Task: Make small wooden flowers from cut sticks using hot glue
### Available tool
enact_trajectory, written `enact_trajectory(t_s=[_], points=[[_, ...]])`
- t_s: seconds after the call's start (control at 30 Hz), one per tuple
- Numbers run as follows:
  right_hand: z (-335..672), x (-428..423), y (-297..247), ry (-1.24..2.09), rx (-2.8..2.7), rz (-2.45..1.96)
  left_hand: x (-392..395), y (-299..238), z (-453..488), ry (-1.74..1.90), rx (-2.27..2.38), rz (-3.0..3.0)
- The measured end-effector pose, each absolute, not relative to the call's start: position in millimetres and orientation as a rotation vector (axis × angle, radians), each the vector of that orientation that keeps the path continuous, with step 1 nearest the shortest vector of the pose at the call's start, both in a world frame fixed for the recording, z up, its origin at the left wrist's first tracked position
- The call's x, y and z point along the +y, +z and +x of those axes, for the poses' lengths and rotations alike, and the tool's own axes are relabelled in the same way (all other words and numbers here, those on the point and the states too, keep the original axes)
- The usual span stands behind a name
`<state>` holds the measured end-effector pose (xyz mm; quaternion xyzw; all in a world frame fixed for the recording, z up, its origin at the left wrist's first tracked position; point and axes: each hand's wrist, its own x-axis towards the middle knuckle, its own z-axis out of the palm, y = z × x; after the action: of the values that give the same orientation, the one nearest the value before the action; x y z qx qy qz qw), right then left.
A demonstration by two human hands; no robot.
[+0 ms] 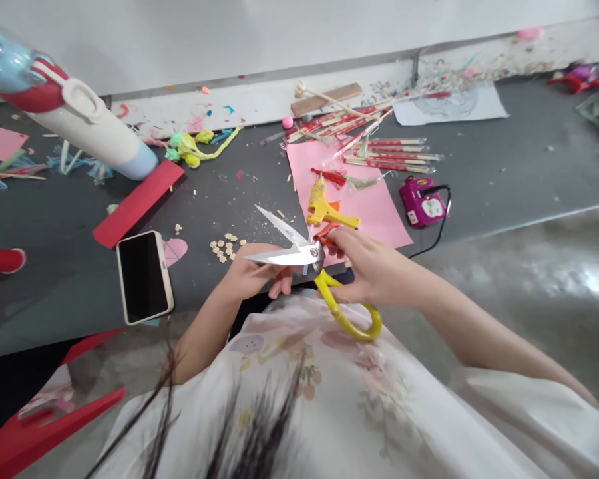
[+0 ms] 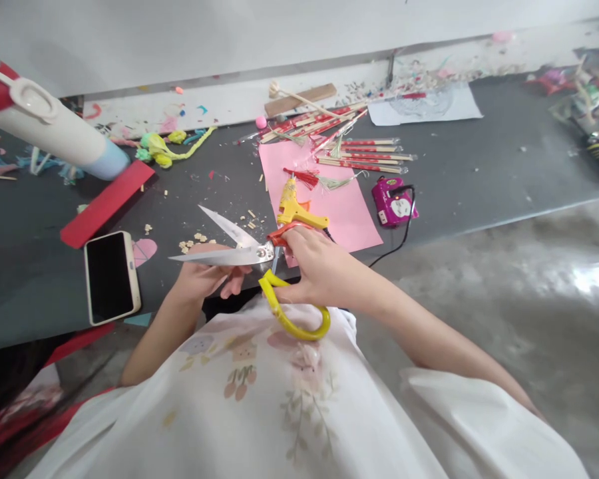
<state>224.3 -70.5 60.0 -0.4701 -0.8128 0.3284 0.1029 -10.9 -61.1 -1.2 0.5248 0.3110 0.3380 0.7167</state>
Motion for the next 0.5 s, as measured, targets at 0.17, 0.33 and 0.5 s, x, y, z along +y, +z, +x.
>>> enact_trajectory(t_s=[0.17,0.33,0.5], points=[[224,-71,64,0.987,-2.399,-1.434,-60,-2,-10,0.747,0.648,1.117],[224,-70,66,1.017,-2.387,-1.455,-57,6,-8,0.755,0.730,1.258],[226,-67,61,1.151,-2.346,-1.461,-58,0,-8,0.768,0.802,1.449]])
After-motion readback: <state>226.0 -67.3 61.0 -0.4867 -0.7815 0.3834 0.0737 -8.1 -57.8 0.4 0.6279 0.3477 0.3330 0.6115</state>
